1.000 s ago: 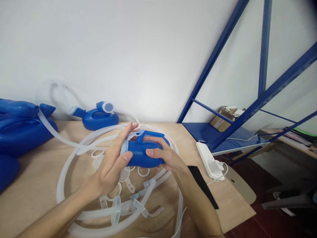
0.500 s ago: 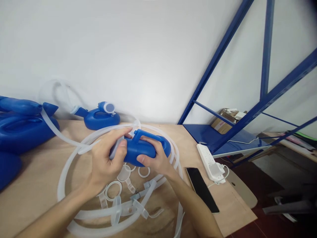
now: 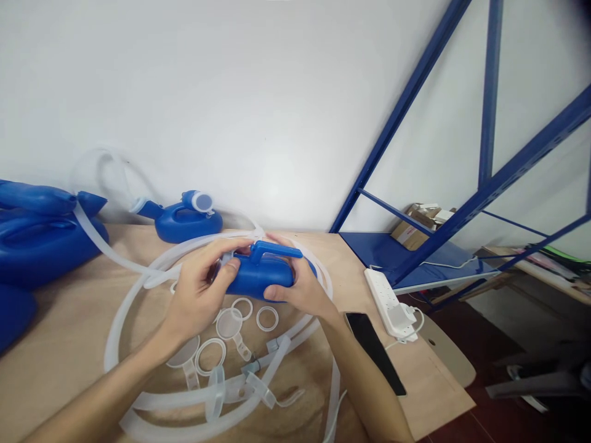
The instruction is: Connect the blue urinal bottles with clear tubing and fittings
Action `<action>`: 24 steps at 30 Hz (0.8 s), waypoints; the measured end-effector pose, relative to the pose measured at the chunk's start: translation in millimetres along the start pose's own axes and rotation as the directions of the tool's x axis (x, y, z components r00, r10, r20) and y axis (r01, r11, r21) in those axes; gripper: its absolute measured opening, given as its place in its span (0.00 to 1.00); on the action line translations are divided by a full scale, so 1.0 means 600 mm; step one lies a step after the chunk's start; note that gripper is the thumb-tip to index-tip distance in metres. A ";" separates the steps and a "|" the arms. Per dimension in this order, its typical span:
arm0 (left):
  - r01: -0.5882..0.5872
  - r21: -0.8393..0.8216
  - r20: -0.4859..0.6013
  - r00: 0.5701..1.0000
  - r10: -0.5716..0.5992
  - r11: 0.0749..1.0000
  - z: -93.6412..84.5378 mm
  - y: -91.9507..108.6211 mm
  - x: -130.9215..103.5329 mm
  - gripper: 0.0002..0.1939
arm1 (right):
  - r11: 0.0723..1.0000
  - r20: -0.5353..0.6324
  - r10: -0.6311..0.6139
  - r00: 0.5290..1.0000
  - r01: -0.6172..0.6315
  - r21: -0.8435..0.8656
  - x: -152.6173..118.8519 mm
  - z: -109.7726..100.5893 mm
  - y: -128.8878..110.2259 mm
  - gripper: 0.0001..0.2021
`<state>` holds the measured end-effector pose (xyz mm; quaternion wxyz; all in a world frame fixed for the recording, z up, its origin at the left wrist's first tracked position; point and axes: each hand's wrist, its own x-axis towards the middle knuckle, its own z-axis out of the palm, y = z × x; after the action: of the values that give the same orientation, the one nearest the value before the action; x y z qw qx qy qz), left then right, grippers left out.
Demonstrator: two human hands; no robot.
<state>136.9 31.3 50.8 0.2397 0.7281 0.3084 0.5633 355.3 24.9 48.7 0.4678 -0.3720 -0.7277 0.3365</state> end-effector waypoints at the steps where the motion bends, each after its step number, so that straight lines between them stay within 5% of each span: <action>1: -0.018 0.028 -0.043 0.999 0.019 0.999 0.001 0.002 -0.002 0.13 | 0.999 -0.046 -0.018 0.999 0.020 0.030 0.000 0.002 0.000 0.51; 4: -0.105 0.098 -0.076 0.991 0.113 0.990 0.005 0.005 -0.009 0.11 | 0.980 -0.156 -0.189 0.970 0.175 -0.097 -0.005 0.005 -0.011 0.52; 8: -0.234 0.158 -0.085 0.965 0.249 0.959 0.011 0.008 -0.012 0.11 | 0.820 0.054 -0.383 0.922 0.367 -0.440 -0.016 0.003 -0.036 0.31; 16: -0.283 0.095 -0.117 0.949 0.293 0.954 0.013 0.014 -0.013 0.08 | 0.806 0.064 -0.399 0.915 0.383 -0.452 -0.020 0.015 -0.044 0.28; 24: -0.289 0.068 -0.072 0.953 0.294 0.955 0.015 0.013 -0.015 0.07 | 0.812 0.012 -0.402 0.916 0.362 -0.458 -0.019 0.017 -0.035 0.10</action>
<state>145.6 19.2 47.8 0.1203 0.7486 0.2230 0.6127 344.6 3.2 57.7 0.4573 -0.3302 -0.8247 0.0416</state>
